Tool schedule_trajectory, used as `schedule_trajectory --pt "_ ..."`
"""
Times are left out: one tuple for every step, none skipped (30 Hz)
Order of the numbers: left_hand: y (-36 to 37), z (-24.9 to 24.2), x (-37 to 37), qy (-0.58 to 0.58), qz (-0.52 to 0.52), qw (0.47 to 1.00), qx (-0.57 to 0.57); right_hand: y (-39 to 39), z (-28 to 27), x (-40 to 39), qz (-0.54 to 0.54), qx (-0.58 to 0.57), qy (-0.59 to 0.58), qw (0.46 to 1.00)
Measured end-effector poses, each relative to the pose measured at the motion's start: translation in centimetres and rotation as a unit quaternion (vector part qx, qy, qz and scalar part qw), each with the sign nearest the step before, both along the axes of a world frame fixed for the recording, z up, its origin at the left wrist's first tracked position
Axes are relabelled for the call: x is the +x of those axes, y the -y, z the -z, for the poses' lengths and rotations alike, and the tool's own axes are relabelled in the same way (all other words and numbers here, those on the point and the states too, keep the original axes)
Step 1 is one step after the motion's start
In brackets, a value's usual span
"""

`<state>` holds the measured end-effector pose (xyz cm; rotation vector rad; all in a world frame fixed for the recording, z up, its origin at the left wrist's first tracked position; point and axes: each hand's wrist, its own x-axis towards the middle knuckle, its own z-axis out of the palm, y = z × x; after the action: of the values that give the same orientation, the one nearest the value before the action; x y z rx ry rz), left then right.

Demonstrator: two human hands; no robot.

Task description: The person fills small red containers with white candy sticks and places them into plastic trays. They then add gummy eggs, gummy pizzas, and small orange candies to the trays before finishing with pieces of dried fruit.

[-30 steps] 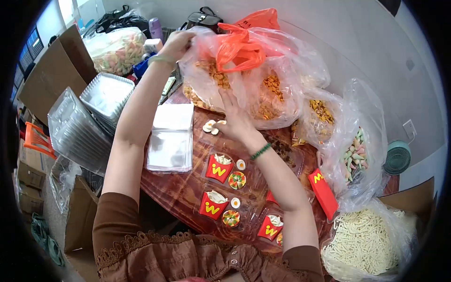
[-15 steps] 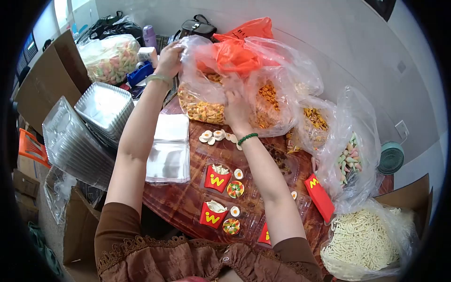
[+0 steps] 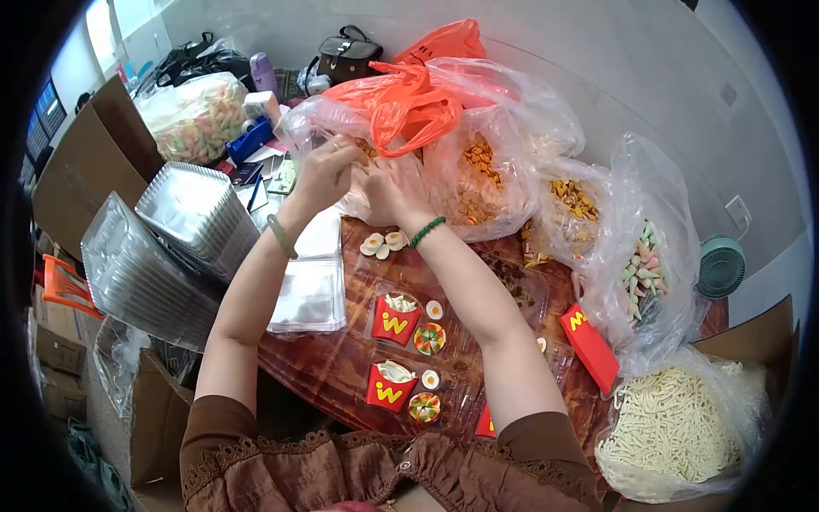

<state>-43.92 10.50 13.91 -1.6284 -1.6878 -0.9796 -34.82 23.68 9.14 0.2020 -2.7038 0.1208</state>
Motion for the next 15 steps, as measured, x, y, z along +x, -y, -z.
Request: schedule_trajectory --pt "-0.8 1.2 0.0 0.031 -0.023 0.998 -0.055 -0.9 0.9 -0.4 0.000 0.003 -0.003 1.000" --pt "-1.2 0.9 -0.5 0.005 -0.027 0.999 0.027 -1.2 0.7 -0.3 0.031 -0.113 0.107 0.987" --pt "-1.0 0.5 -1.5 0.013 -0.051 0.990 0.132 -1.6 0.1 -0.2 0.062 -0.225 0.213 0.949" --pt "-0.8 0.1 -2.7 0.020 -0.070 0.969 0.235 -2.0 1.0 0.2 0.052 -0.224 0.152 0.961" --pt "0.1 -1.0 -2.7 0.027 -0.121 0.944 0.306 -2.8 2.4 0.1 0.054 -0.222 0.148 0.962" --pt "0.1 -1.1 -3.6 0.117 -0.192 0.912 0.342 -3.3 3.7 0.1 0.063 -0.229 0.091 0.967" --pt "0.0 -1.3 -4.9 0.207 -0.264 0.865 0.373 -3.7 5.0 0.1 0.069 -0.235 0.036 0.969" --pt "-0.6 0.1 -8.0 0.381 -0.279 0.798 0.374 -3.6 4.9 0.4 0.062 -0.233 0.041 0.970" --pt "-0.7 1.9 -9.9 0.449 -0.247 0.818 0.261 -3.6 4.4 0.4 0.100 -0.251 0.087 0.959" --pt "-1.1 4.1 -11.9 0.508 -0.209 0.823 0.144 -3.6 4.0 0.4 0.138 -0.267 0.131 0.945" --pt "-2.7 8.0 -14.9 0.421 -0.288 0.859 0.029 -3.8 4.2 0.2 0.131 -0.261 0.131 0.948" --pt "-3.3 9.0 -14.9 0.390 -0.295 0.870 -0.053 -4.1 5.0 0.0 0.127 -0.250 0.097 0.955" --pt "-4.1 9.7 -14.6 0.356 -0.298 0.875 -0.136 -4.3 5.6 0.0 0.125 -0.240 0.063 0.961" --pt "-5.0 10.7 -15.1 0.419 -0.229 0.873 -0.101 -4.2 5.7 0.1 0.127 -0.270 0.070 0.952" --pt "-5.3 10.1 -14.1 0.478 -0.157 0.862 -0.067 -4.4 6.2 0.2 0.126 -0.266 0.070 0.953"
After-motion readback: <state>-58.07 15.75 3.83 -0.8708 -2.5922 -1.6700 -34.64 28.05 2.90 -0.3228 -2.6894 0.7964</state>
